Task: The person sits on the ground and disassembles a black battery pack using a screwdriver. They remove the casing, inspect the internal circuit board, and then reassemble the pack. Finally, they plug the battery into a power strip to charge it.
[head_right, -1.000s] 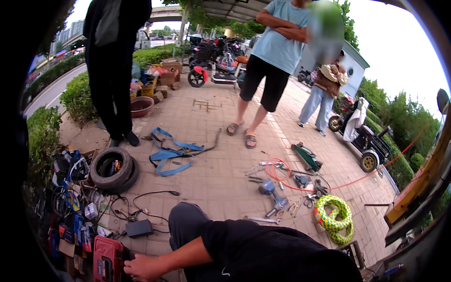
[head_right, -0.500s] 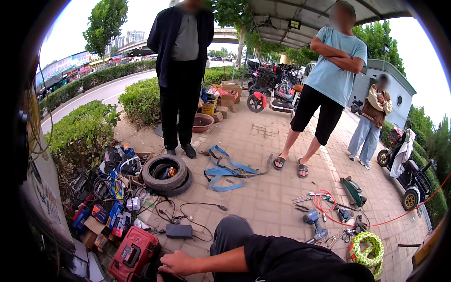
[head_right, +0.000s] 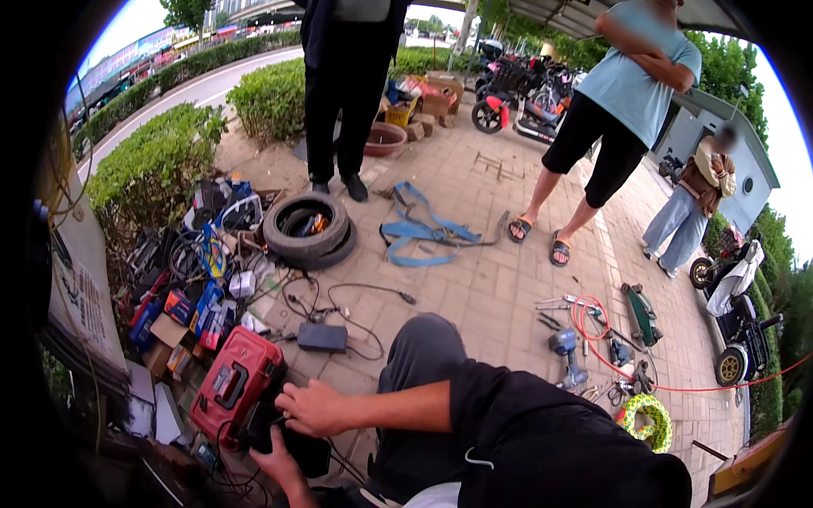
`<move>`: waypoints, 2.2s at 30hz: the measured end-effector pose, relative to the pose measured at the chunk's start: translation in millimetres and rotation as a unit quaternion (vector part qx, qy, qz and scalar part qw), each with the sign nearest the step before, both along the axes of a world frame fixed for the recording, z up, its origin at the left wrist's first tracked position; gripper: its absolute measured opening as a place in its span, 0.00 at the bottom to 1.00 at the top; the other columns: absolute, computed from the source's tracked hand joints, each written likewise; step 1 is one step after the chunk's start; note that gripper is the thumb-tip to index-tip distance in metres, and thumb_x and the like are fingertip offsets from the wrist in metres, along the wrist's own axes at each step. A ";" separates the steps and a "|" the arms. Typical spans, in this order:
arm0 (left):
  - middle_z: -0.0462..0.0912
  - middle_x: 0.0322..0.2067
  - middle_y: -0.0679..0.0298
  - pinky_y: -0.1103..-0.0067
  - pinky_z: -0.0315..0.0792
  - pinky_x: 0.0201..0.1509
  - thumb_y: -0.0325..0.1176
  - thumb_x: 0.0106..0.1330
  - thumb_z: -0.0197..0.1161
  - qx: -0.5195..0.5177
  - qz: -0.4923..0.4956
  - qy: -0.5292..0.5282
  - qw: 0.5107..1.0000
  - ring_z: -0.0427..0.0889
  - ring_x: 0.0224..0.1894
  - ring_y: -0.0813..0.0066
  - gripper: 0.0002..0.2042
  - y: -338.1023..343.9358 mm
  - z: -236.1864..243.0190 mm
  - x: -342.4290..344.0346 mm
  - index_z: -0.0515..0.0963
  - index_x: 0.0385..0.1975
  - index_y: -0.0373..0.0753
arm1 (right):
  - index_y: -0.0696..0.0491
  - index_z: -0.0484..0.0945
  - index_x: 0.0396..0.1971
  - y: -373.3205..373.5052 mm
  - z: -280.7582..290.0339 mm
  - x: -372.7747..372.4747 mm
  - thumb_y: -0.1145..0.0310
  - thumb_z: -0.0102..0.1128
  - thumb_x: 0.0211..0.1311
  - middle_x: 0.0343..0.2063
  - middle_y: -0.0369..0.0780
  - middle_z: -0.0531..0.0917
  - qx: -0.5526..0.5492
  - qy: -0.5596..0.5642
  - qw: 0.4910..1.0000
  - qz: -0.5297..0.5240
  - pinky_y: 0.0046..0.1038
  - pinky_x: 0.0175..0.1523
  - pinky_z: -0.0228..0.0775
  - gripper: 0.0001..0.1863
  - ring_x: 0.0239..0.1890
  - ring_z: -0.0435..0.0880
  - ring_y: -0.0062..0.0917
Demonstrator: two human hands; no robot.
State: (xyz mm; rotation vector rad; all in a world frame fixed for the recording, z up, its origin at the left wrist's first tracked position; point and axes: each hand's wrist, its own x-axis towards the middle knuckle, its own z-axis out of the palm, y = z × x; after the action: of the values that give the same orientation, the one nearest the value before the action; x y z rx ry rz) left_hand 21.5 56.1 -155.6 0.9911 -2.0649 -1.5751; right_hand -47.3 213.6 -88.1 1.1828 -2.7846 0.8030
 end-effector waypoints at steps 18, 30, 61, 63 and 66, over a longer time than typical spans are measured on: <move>0.78 0.43 0.48 0.69 0.72 0.49 0.46 0.56 0.71 -0.022 -0.036 -0.019 0.999 0.78 0.42 0.60 0.32 4.2 -2.2 1.2 0.68 0.49 0.25 | 0.54 0.71 0.31 1.7 -8.5 -3.7 0.53 0.54 0.62 0.28 0.44 0.79 -0.050 -0.168 0.983 -0.050 0.44 0.35 0.66 0.17 0.32 0.80 0.43; 0.78 0.44 0.50 0.72 0.72 0.48 0.41 0.55 0.72 0.017 -0.059 0.019 0.998 0.78 0.42 0.65 0.29 14.4 17.2 -1.9 0.69 0.49 0.26 | 0.50 0.73 0.31 8.6 -17.0 -13.1 0.65 0.56 0.52 0.28 0.36 0.72 -0.047 0.132 0.986 0.093 0.29 0.33 0.64 0.08 0.32 0.75 0.27; 0.77 0.44 0.60 0.77 0.71 0.49 0.37 0.58 0.70 0.250 -0.019 0.101 0.963 0.76 0.42 0.74 0.22 -2.5 -0.8 0.0 0.70 0.48 0.33 | 0.59 0.79 0.39 13.7 -18.9 -29.6 0.72 0.57 0.64 0.29 0.36 0.80 -0.267 -0.191 0.937 -0.123 0.25 0.39 0.70 0.08 0.33 0.78 0.20; 0.77 0.46 0.61 0.73 0.73 0.52 0.40 0.62 0.66 0.396 -0.067 0.154 0.903 0.78 0.46 0.70 0.23 -4.0 8.8 1.1 0.70 0.52 0.35 | 0.59 0.77 0.47 18.0 -19.3 -37.0 0.64 0.60 0.63 0.38 0.36 0.79 -0.248 -0.441 0.843 -0.182 0.23 0.47 0.69 0.17 0.42 0.76 0.18; 0.77 0.48 0.62 0.71 0.73 0.53 0.46 0.64 0.62 0.485 -0.136 0.219 0.836 0.78 0.48 0.68 0.25 -0.5 23.3 2.7 0.68 0.55 0.35 | 0.59 0.70 0.56 15.8 -19.2 -27.3 0.58 0.66 0.57 0.44 0.37 0.76 -0.246 -0.608 0.750 -0.082 0.24 0.52 0.67 0.31 0.48 0.73 0.19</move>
State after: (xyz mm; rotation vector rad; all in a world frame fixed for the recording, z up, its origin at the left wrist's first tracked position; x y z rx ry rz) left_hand 24.2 55.6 -132.3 0.4797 -1.0532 -2.7828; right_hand -74.6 229.4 -107.3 0.2346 -2.8289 2.8372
